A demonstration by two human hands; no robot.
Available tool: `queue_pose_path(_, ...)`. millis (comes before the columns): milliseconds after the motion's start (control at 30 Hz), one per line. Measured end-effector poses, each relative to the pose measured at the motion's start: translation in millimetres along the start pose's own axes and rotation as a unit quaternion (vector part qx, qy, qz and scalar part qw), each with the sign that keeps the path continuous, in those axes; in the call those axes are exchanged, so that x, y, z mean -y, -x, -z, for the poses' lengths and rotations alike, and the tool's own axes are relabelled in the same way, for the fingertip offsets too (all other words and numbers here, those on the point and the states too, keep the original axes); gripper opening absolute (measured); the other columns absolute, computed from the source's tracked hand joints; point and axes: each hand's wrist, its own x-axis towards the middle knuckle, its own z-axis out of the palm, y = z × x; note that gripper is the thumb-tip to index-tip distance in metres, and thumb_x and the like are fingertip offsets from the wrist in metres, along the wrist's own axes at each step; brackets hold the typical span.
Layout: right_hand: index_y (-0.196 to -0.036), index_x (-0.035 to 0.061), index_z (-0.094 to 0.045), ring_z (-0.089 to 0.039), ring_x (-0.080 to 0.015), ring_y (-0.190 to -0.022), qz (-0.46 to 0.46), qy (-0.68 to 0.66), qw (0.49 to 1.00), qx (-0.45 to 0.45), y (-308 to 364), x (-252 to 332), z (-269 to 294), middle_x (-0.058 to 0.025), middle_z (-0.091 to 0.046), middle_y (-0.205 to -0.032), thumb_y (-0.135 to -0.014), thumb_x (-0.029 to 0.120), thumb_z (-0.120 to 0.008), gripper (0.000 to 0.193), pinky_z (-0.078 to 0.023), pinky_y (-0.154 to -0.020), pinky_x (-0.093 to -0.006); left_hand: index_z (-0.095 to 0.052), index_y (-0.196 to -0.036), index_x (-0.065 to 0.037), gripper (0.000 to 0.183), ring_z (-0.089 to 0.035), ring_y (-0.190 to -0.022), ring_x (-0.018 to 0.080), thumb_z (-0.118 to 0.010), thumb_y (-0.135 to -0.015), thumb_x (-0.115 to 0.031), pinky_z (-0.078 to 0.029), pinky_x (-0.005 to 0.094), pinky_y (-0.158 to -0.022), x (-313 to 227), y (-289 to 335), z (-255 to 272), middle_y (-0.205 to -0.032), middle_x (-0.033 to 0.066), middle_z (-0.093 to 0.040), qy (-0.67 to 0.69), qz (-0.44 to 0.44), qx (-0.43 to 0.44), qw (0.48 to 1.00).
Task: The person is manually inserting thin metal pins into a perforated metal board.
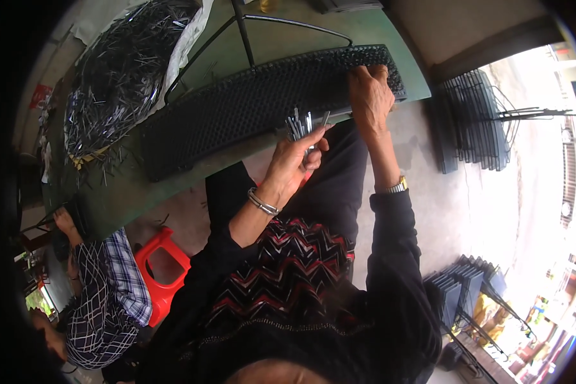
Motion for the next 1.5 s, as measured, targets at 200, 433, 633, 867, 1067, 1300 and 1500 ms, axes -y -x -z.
queue_pose_path(200, -0.090, 0.0001, -0.062, -0.057, -0.0117, -0.072, -0.124, -0.195, 0.931, 0.282, 13.4, 16.6, 38.1, -0.0076, -0.061, -0.076, -0.088, 0.022, -0.061, 0.022, -0.044, -0.066, -0.0293, -0.065, -0.088, -0.004, 0.018, -0.043, -0.051, 0.0046, -0.068, -0.086, -0.021, -0.028, 0.0197, -0.043, 0.7, -2.3, 8.4, -0.068, 0.0040, -0.060, -0.021, -0.018, -0.002, 1.000)
queue_pose_path(433, -0.088, -0.0009, -0.060, -0.058, -0.0110, -0.070, -0.123, -0.400, 0.875, 0.244, 27.1, 28.8, 52.6, -0.0061, -0.063, -0.075, -0.085, 0.008, -0.059, 0.009, -0.046, -0.061, -0.0265, -0.064, -0.096, -0.004, 0.022, -0.045, -0.050, 0.0054, -0.065, -0.088, -0.024, -0.032, 0.0189, -0.043, -0.2, -6.0, 8.8, -0.079, 0.0085, -0.066, -0.008, -0.035, -0.014, 0.999)
queue_pose_path(633, -0.096, 0.0048, -0.065, -0.062, -0.0230, -0.083, 0.184, -0.192, 0.964, 0.019, 49.1, 51.6, 50.5, -0.0081, -0.063, -0.096, -0.073, -0.001, -0.069, 0.024, -0.050, -0.070, -0.0332, -0.065, -0.093, -0.006, 0.024, -0.050, -0.055, 0.0062, -0.066, -0.086, -0.028, -0.034, 0.0192, -0.045, -17.9, -8.5, 4.8, -0.076, 0.0034, -0.063, 0.011, 0.002, -0.024, 1.000)
queue_pose_path(867, -0.097, 0.0088, -0.065, -0.059, -0.0251, -0.086, 0.216, -0.200, 0.955, 0.036, 69.4, 43.7, 44.5, -0.0057, -0.062, -0.098, -0.069, 0.006, -0.072, 0.029, -0.050, -0.070, -0.0338, -0.066, -0.086, -0.007, 0.021, -0.058, -0.058, 0.0092, -0.069, -0.084, -0.028, -0.043, 0.0204, -0.046, -18.7, -16.4, 13.2, -0.070, 0.0014, -0.061, -0.065, 0.016, -0.050, 0.996)
queue_pose_path(1067, -0.102, -0.0014, -0.061, -0.059, -0.0127, -0.076, -0.212, -0.483, 0.824, 0.208, 54.1, 42.2, 55.9, -0.0061, -0.063, -0.086, -0.090, 0.013, -0.059, 0.018, -0.048, -0.069, -0.0254, -0.065, -0.084, -0.006, 0.016, -0.056, -0.055, 0.0077, -0.066, -0.086, -0.022, -0.028, 0.0183, -0.041, -14.9, -5.8, 7.4, -0.071, 0.0035, -0.065, -0.083, -0.036, 0.005, 0.996)
queue_pose_path(1300, -0.103, -0.0020, -0.059, -0.057, -0.0084, -0.072, -0.214, -0.502, 0.773, 0.323, 43.9, 28.9, 53.5, -0.0026, -0.061, -0.079, -0.091, 0.018, -0.058, 0.024, -0.045, -0.065, -0.0229, -0.066, -0.087, -0.005, 0.015, -0.058, -0.054, 0.0086, -0.066, -0.086, -0.019, -0.028, 0.0172, -0.040, -5.8, -0.7, 5.4, -0.076, 0.0064, -0.068, -0.088, -0.040, 0.017, 0.995)
queue_pose_path(1500, -0.092, -0.0011, -0.059, -0.055, -0.0084, -0.068, -0.212, -0.481, 0.789, 0.318, 43.1, 37.0, 60.6, -0.0018, -0.059, -0.076, -0.090, 0.012, -0.057, 0.014, -0.044, -0.062, -0.0220, -0.066, -0.088, -0.004, 0.017, -0.062, -0.057, 0.0095, -0.064, -0.087, -0.021, -0.028, 0.0166, -0.041, -1.9, 1.7, 3.4, -0.080, 0.0071, -0.070, -0.085, -0.048, 0.001, 0.995)
